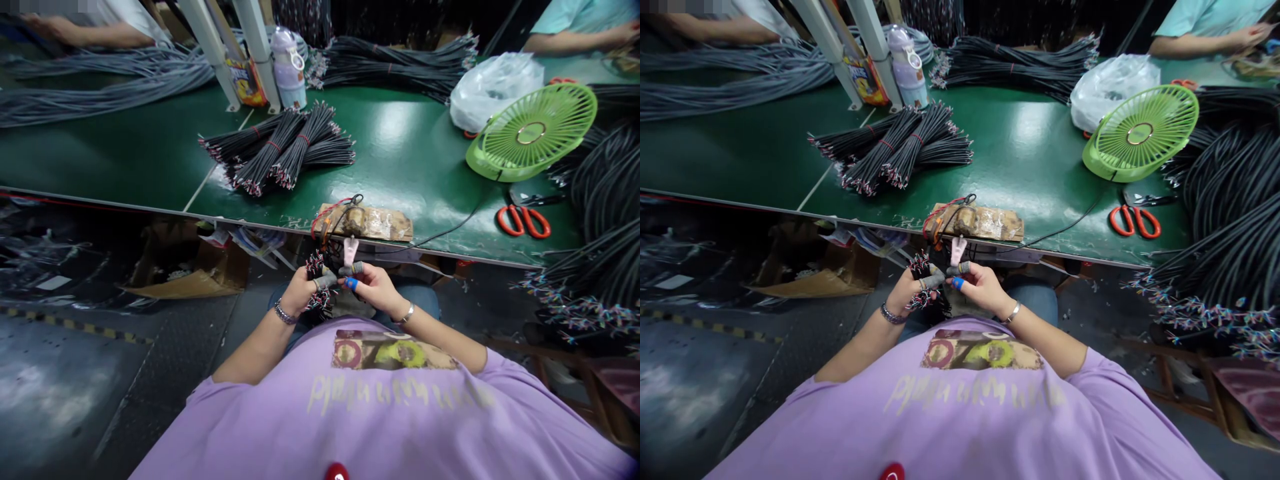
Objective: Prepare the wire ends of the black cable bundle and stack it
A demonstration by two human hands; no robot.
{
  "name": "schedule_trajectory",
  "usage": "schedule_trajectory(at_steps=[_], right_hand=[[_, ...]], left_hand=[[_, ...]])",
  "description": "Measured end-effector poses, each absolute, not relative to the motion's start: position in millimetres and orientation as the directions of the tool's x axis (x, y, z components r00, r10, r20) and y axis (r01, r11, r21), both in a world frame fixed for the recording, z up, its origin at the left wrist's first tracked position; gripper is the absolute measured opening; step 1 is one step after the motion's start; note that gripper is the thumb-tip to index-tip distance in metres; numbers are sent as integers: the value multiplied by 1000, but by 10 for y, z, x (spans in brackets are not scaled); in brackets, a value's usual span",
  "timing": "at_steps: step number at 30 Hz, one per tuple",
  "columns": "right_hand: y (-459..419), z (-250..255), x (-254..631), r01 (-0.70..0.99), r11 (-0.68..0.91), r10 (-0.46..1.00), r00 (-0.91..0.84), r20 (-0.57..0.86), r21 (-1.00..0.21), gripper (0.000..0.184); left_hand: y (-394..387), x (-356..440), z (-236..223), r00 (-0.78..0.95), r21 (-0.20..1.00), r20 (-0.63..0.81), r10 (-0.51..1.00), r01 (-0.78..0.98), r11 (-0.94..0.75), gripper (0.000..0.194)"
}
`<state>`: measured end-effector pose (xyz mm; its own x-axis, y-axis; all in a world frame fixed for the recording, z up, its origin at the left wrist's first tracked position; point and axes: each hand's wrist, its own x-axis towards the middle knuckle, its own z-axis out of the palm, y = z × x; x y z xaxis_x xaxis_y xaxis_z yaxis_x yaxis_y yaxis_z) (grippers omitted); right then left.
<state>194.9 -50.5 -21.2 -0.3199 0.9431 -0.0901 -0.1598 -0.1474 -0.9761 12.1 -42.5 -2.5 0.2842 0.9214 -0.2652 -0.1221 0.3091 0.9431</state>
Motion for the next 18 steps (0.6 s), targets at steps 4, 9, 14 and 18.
schedule_trajectory(at_steps=[4,9,14,18], right_hand=[[-493,-208,1979,-16,-67,953,-297,-59,-998,15],[-461,-160,1975,-80,-269,908,-353,-225,-960,24],[-440,-130,2010,-86,-475,794,-472,-384,-876,33],[-426,-197,2020,-101,-528,728,-565,-388,-843,36]], left_hand=[[-425,137,-49,286,969,-206,936,-73,236,25],[-429,118,-63,291,996,-80,954,53,67,36],[-413,84,-32,322,991,-61,945,134,19,31],[-394,80,-25,394,994,-98,914,86,70,29]])
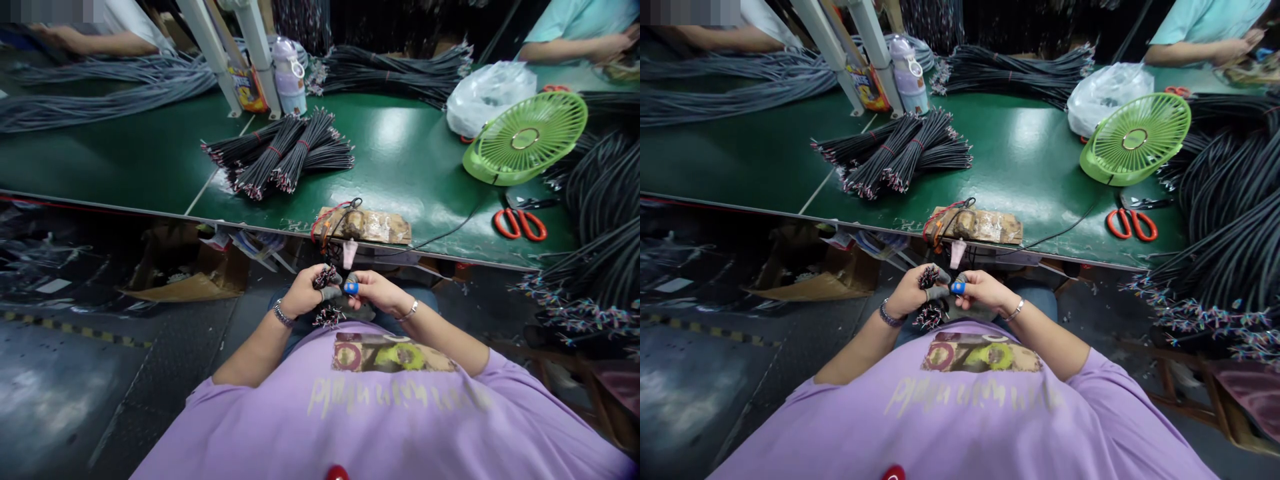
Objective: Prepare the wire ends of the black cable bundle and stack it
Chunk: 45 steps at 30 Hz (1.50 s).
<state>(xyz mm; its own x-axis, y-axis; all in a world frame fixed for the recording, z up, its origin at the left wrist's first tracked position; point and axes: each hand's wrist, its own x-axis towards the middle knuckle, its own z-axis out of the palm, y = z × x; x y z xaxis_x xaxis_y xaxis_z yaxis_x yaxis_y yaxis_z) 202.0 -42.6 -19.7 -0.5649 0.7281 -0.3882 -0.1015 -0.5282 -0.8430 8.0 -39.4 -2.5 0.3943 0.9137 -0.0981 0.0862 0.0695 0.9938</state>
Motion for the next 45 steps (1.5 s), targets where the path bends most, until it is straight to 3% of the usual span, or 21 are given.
schedule_trajectory(at_steps=[5,9,15,23,35,45], right_hand=[[-340,-241,1969,-335,-502,857,-319,-405,-798,31],[-208,-161,1946,-457,-610,791,-404,-460,-647,40],[-135,-73,1906,-466,-549,826,-428,-366,-694,29],[-131,0,1849,-450,-550,835,-324,-445,-704,30],[-140,-44,1833,-551,-556,830,-319,-458,-622,22],[-216,-83,1838,-551,-631,776,-427,-465,-546,46]], left_hand=[[-390,87,4,348,974,-146,926,-115,197,23],[-340,91,51,299,956,-107,948,-230,180,19],[-211,126,48,243,943,-100,965,-285,170,18],[-148,176,-22,210,936,-107,972,-308,170,21],[-149,202,-116,221,931,-132,966,-308,198,23],[-192,195,-134,184,930,-172,968,-292,221,24]])
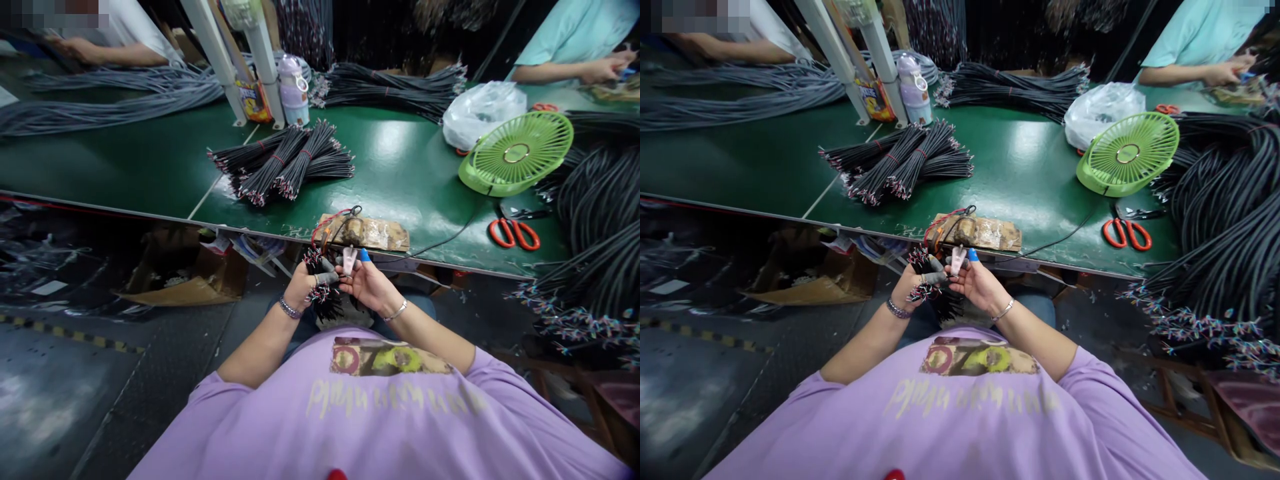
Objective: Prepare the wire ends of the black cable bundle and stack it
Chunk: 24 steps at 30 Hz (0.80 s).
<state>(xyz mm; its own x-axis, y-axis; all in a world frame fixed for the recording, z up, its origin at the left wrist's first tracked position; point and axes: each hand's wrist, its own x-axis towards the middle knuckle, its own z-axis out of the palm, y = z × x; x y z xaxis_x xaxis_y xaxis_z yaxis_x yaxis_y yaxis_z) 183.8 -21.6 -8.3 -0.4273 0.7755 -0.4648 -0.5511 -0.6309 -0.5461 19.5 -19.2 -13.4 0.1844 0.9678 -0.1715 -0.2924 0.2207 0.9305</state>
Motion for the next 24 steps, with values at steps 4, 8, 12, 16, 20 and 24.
schedule_trajectory(at_steps=[4,8,12,16,20,24], right_hand=[[-280,-115,1897,-561,-667,745,-477,-467,-491,44],[-370,-173,1952,-561,-702,711,-513,-481,-439,40],[-470,-215,1979,-465,-734,678,-547,-490,-496,31],[-505,-199,1956,-365,-566,811,-406,-421,-739,26],[-446,-166,1883,-209,-338,913,-308,-266,-918,30],[-389,-195,1810,-102,-185,946,-288,-149,-977,32]], left_hand=[[-257,174,-122,197,950,-162,967,-235,207,22],[-308,168,-109,220,960,-161,962,-193,204,26],[-319,155,-160,239,958,-198,951,-157,239,25],[-326,159,-191,309,961,-224,924,-89,263,26],[-346,205,-192,345,972,-211,915,-27,234,31],[-359,227,-233,370,983,-183,911,40,181,37]])
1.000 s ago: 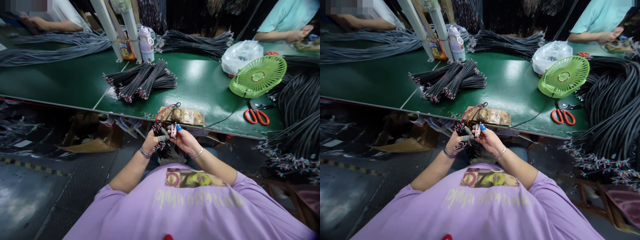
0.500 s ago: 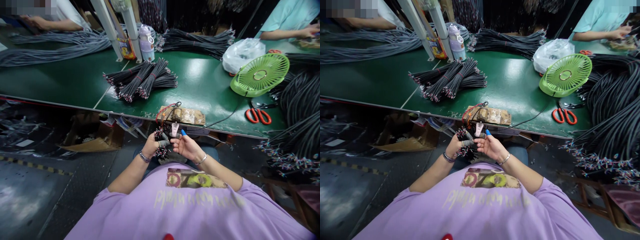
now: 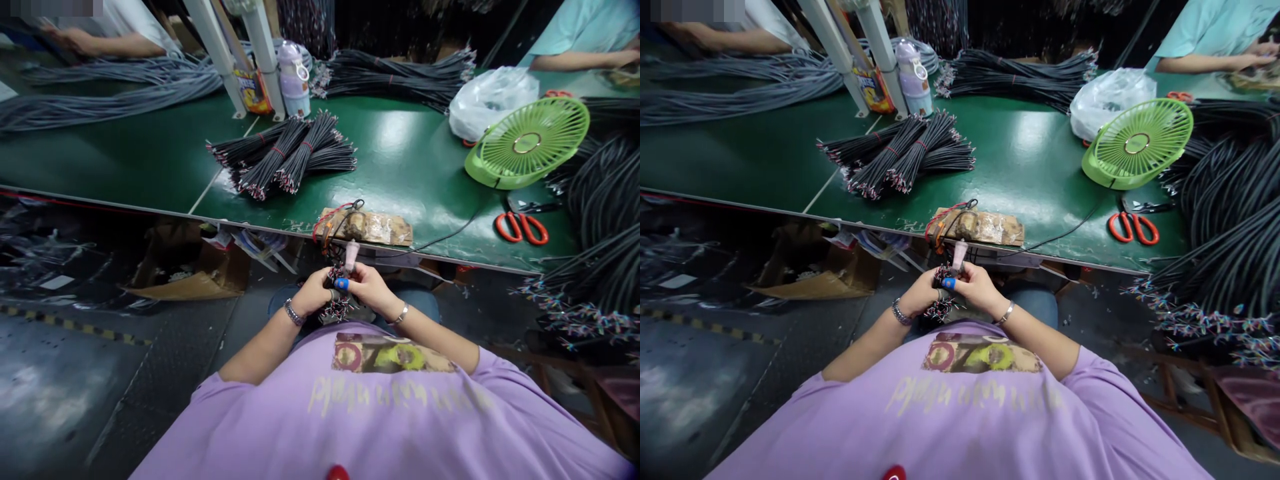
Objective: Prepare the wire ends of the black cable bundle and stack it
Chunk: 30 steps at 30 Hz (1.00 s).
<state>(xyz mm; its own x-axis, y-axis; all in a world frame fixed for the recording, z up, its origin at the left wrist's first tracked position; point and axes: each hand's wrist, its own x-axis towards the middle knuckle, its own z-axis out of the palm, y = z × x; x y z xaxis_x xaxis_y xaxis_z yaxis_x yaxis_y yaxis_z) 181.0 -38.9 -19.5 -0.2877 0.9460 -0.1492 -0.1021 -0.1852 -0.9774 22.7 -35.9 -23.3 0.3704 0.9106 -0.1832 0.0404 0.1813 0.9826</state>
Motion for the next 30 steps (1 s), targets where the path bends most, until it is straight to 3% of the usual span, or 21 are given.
schedule_trajectory(at_steps=[7,15,18,24,30], right_hand=[[-430,-217,1815,-104,-211,953,-242,-181,-972,27],[-496,-214,1910,-226,-366,925,-193,-326,-903,29],[-475,-241,1929,-320,-421,902,-247,-355,-848,30],[-423,-325,1969,-520,-597,802,-409,-436,-611,24],[-435,-298,1970,-510,-624,780,-453,-432,-591,21]], left_hand=[[-390,217,-229,361,971,-217,907,-16,239,43],[-434,194,-165,336,957,-245,909,-66,283,29],[-440,196,-176,328,964,-217,919,-78,255,28],[-463,199,-156,244,980,-181,953,-40,196,26],[-478,210,-159,251,976,-187,950,-60,208,29]])
